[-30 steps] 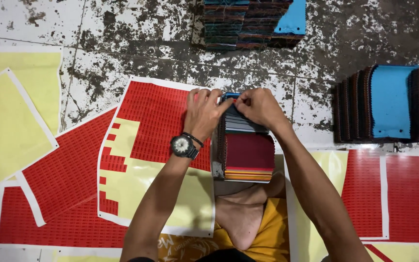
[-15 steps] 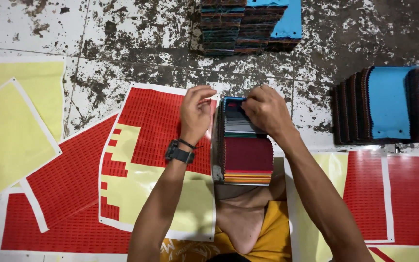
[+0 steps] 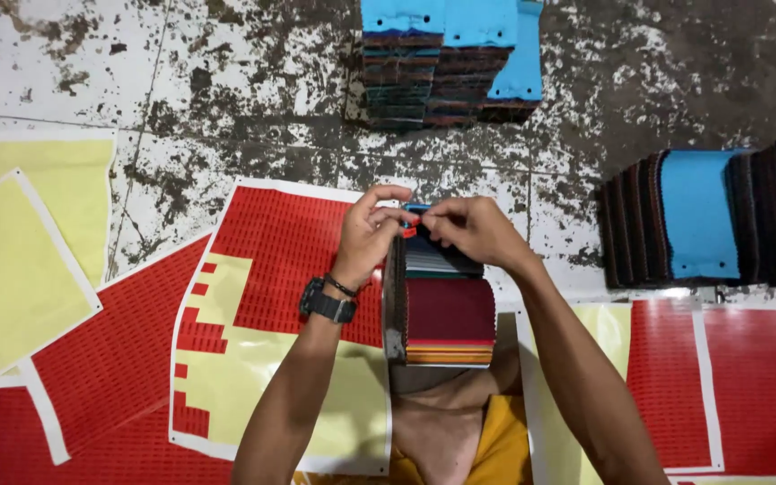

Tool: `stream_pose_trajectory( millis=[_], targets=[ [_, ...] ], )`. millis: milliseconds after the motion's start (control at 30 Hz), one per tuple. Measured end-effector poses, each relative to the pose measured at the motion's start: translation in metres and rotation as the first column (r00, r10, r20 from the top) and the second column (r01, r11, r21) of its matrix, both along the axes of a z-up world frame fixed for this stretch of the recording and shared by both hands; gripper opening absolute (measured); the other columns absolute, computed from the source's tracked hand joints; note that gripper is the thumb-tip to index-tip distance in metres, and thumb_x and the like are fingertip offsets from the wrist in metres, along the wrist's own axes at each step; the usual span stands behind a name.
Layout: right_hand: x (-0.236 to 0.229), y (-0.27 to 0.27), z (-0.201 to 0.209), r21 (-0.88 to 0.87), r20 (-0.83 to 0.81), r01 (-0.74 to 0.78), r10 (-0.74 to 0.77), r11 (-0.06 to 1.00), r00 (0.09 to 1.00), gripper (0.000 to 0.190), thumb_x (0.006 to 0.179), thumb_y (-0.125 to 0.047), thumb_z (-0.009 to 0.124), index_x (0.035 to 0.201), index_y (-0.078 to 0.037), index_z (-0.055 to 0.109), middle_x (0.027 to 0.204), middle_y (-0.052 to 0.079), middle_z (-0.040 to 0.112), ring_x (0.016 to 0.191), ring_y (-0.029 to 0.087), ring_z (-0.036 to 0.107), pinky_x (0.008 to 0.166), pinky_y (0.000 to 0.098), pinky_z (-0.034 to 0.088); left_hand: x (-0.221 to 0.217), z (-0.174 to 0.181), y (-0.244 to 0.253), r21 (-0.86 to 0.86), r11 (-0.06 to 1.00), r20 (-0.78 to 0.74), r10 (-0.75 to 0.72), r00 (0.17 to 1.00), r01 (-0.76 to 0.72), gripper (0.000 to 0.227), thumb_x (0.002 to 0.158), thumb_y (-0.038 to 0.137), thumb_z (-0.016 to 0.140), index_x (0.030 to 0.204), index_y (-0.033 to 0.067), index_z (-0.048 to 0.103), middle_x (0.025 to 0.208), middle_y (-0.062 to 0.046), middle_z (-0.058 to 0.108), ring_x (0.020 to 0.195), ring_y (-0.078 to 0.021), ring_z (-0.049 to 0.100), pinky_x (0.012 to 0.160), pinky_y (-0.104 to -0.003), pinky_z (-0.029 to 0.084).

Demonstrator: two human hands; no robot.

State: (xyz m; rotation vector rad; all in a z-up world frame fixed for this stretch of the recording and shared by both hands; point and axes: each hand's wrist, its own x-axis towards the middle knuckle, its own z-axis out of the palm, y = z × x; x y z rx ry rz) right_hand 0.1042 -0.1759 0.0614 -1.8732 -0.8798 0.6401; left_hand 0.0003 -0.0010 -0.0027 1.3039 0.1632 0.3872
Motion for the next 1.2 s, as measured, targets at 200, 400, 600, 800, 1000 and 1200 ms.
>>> stream_pose_trajectory(
  millis=[200,400,600,800,1000,1200],
  targets=[
    [0.002,0.000,-0.005,-0.110,-0.051,0.010,-0.016,0.994,0.999,0.014,0.096,-0.008,0.067,0.103,0.000,0.075,0.076,0.017,0.078,0.064,0.024,0.073,0.068,0.0386,0.060,-0.001,-0.006,0.003,0.054,0.999,-0.002,0.002,1.000,-0.002,0.051,0.078,-0.016,0.045,0.123,-0.0001,0.063,0.120,-0.019,0.065,0.093,-0.0283,0.076,0.073,-0.031,0.064],
    [0.007,0.003,-0.023,-0.243,0.137,0.042,-0.008,0.969,0.991,0.015,0.099,-0.017,0.066,0.102,-0.007,0.076,0.075,0.008,0.078,0.072,0.025,0.076,0.068,0.0384,0.059,-0.007,0.001,0.017,0.731,0.664,0.051,0.177,0.983,-0.158,0.039,0.084,-0.002,0.049,0.109,0.0143,0.074,0.112,-0.007,0.063,0.109,-0.0348,0.066,0.090,-0.043,0.057],
    [0.004,0.008,-0.023,-0.352,0.216,0.078,0.000,0.933,0.976,0.019,0.097,-0.020,0.064,0.103,-0.010,0.077,0.078,0.010,0.079,0.082,0.033,0.076,0.074,0.0452,0.059,-0.005,-0.053,0.015,0.951,0.252,0.144,0.142,0.979,-0.176,0.029,0.086,0.006,0.058,0.104,0.0218,0.076,0.119,-0.003,0.061,0.120,-0.0297,0.055,0.090,-0.042,0.049],
    [0.002,0.016,-0.027,-0.461,0.203,0.135,-0.044,0.877,0.978,0.022,0.095,-0.024,0.065,0.104,-0.011,0.080,0.088,0.015,0.079,0.091,0.037,0.076,0.079,0.0473,0.058,-0.002,-0.047,0.006,0.964,-0.029,0.265,0.093,0.960,-0.264,0.035,0.095,0.006,0.049,0.111,0.0280,0.071,0.120,-0.004,0.057,0.113,-0.0278,0.057,0.085,-0.041,0.049],
    [0.020,-0.001,-0.061,-0.279,0.635,0.224,0.005,0.934,0.773,0.030,0.078,-0.020,0.086,0.105,-0.017,0.076,0.097,0.009,0.068,0.098,0.039,0.068,0.081,0.0495,0.058,-0.005,-0.029,0.007,0.971,-0.035,0.240,0.085,0.967,-0.237,0.028,0.097,0.010,0.052,0.110,0.0265,0.071,0.118,-0.005,0.056,0.115,-0.0298,0.057,0.084,-0.042,0.051],
    [0.034,-0.013,-0.109,-0.174,0.842,0.201,0.040,0.964,0.538,0.009,0.084,-0.026,0.083,0.080,-0.025,0.074,0.082,-0.004,0.064,0.086,0.023,0.067,0.071,0.0355,0.056,-0.006,-0.044,0.008,0.910,0.366,0.163,0.118,0.979,-0.196,0.036,0.086,-0.002,0.057,0.114,0.0168,0.071,0.121,-0.009,0.059,0.119,-0.0351,0.058,0.089,-0.044,0.052]
  ],
)
